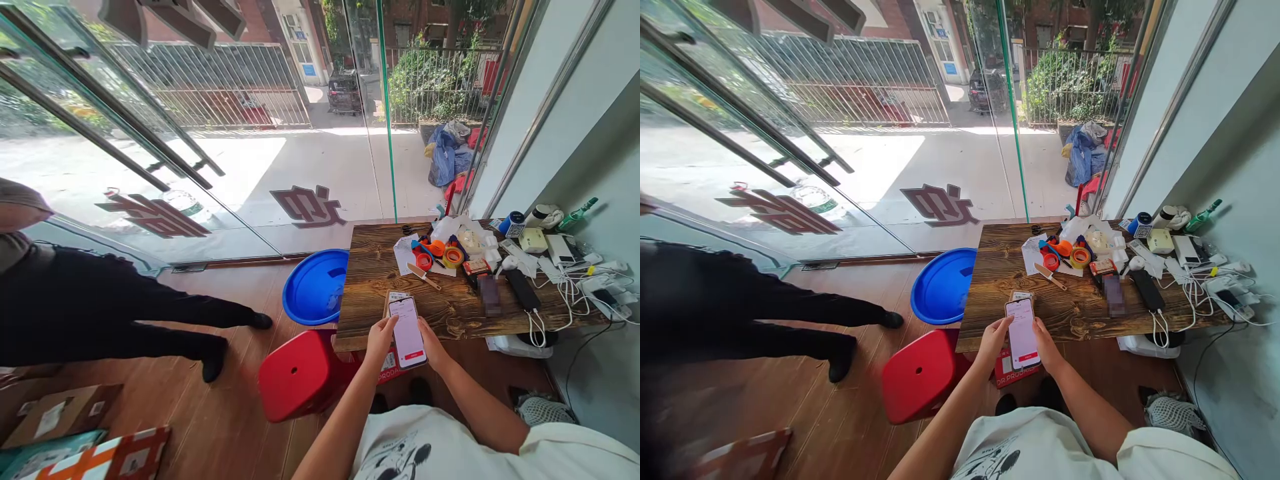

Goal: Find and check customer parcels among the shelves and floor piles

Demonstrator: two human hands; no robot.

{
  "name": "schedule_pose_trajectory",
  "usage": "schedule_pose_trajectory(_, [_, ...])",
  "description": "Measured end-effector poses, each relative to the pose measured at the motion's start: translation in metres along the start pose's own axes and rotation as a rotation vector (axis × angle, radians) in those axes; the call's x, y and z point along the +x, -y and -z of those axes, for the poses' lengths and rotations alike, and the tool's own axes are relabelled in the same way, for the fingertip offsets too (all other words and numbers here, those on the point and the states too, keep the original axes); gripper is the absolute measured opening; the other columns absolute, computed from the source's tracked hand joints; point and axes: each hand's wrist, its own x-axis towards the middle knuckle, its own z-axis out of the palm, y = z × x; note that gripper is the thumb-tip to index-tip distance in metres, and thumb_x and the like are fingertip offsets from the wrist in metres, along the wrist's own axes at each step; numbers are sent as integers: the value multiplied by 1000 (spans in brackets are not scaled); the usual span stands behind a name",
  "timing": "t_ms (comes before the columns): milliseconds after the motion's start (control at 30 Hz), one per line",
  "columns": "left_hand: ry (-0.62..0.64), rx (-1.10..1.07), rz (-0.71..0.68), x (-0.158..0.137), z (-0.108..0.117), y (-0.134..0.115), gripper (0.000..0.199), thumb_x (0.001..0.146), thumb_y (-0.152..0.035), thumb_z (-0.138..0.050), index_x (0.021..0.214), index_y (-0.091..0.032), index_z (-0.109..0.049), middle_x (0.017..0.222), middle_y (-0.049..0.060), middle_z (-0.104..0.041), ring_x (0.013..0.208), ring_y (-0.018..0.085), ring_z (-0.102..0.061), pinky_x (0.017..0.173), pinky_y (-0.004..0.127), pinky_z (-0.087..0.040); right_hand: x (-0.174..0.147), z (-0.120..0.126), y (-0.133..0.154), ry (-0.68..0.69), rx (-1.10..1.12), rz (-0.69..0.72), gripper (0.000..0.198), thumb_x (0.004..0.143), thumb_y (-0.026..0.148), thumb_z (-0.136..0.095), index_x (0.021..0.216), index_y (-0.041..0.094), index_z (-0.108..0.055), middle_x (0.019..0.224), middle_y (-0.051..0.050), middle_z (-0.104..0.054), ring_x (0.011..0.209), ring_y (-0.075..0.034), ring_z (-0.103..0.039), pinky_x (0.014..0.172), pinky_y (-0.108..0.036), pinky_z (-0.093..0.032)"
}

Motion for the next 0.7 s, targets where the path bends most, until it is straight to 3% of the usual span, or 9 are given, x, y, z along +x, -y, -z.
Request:
schedule_pose_trajectory(133, [-12, -9, -4, -6, -14, -5, 48, 58, -51, -88, 89, -17, -76, 90, 12, -80, 81, 28, -74, 69, 33, -56, 1, 1, -4, -24, -13, -5, 52, 80, 70, -72, 108, 27, -68, 108, -6, -78, 115, -31, -70, 103, -49, -55])
schedule_pose_trajectory(267, [-59, -19, -14, -10, -23, -8, 41, 62, -43, -88, 91, -19, -74, 96, 13, -80, 91, 30, -75, 78, 35, -58, 1, 0, -4, -42, -19, -8, 58, 76, 77, -72, 106, 27, -68, 107, -6, -78, 115, -32, -69, 103, -50, -55])
schedule_pose_trajectory(467, [-46, -52, -35, -11, -17, -7, 44, 59, -49, -84, 87, -18, -72, 93, 13, -78, 87, 29, -73, 75, 35, -56, -3, -6, 4, -10, -24, -14, 64, 74, 81, -71, 108, 26, -70, 109, -8, -78, 114, -33, -70, 103, -50, -55])
schedule_pose_trajectory(700, [84, -131, -100, -20, -6, -8, 42, 56, -40, -77, 93, -19, -72, 96, 7, -79, 92, 26, -71, 81, 34, -55, -8, -13, 13, 58, 19, 12, 65, 80, 82, -64, 108, 24, -70, 113, -8, -79, 112, -31, -71, 103, -49, -53])
